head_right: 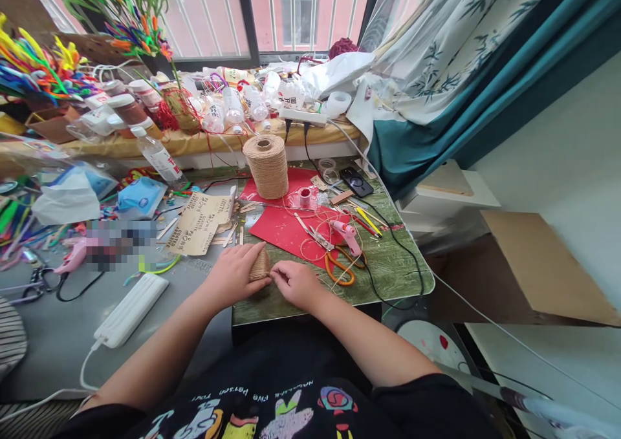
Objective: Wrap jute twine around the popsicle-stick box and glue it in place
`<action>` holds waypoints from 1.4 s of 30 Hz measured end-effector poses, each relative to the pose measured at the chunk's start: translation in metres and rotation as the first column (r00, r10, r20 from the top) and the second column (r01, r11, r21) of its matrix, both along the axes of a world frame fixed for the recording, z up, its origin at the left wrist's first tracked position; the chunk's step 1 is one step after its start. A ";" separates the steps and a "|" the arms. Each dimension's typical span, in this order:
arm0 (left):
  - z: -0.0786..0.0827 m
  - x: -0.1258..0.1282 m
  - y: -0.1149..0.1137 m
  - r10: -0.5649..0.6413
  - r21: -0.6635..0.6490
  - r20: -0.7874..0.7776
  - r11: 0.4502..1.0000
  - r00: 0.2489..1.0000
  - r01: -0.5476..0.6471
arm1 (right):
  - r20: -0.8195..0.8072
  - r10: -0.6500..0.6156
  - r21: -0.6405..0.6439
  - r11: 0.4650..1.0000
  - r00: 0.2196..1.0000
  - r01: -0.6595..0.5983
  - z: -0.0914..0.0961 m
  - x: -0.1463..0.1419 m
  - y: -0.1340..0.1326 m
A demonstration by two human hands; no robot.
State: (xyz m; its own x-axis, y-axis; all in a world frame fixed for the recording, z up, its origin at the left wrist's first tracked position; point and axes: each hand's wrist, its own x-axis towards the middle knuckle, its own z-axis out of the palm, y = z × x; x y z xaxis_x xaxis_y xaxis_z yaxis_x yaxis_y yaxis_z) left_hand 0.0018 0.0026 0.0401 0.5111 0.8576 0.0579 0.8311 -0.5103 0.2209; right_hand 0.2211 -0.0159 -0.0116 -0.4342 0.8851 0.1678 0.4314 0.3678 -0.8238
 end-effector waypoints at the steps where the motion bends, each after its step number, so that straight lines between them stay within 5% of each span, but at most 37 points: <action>1: 0.000 0.000 0.000 0.000 -0.001 0.004 1.000 1.000 0.000 | -0.008 -0.005 -0.014 1.000 1.000 0.005 -0.003 -0.002 -0.001; 8: -0.008 -0.010 0.001 0.010 -0.058 0.200 0.998 0.980 0.002 | -0.220 -0.044 -0.155 0.988 0.975 0.010 -0.004 -0.005 -0.003; 13: -0.051 -0.014 -0.017 0.174 -0.126 0.563 0.984 0.808 -0.125 | -0.216 -0.070 -0.048 0.997 0.974 0.061 0.020 0.012 -0.003; 17: -0.088 -0.009 -0.031 0.254 -0.248 0.684 0.963 0.684 -0.109 | -0.083 0.009 0.113 0.994 0.996 0.001 0.029 0.027 0.001; 20: -0.097 -0.009 -0.034 0.267 -0.292 0.719 0.954 0.642 -0.069 | -0.010 0.053 0.133 0.990 0.999 -0.052 0.028 0.032 0.006; 29: -0.089 -0.010 -0.032 0.249 -0.320 0.773 0.947 0.583 0.019 | -0.090 -0.076 0.028 0.996 0.993 0.079 0.020 0.023 0.012; 34: -0.087 -0.011 -0.033 0.246 -0.292 0.758 0.956 0.604 -0.023 | -0.202 -0.161 -0.163 0.978 0.966 0.129 0.010 0.027 0.015; 38: -0.060 -0.009 -0.031 0.165 -0.157 0.705 0.985 0.689 -0.075 | -0.290 -0.204 -0.331 0.938 0.935 0.102 -0.002 0.026 0.015; 42: -0.018 0.009 -0.018 0.116 0.031 0.531 0.987 0.839 -0.156 | -0.327 -0.204 -0.365 0.928 0.923 0.076 -0.010 0.024 0.016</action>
State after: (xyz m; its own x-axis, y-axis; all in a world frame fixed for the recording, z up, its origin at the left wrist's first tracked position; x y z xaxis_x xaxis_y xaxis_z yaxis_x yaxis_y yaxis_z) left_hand 0.0110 -0.0153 0.0225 0.2649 0.8995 0.3474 0.6622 -0.4315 0.6126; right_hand 0.2455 -0.0004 -0.0212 -0.2703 0.9621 -0.0346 0.1151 -0.0034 -0.9933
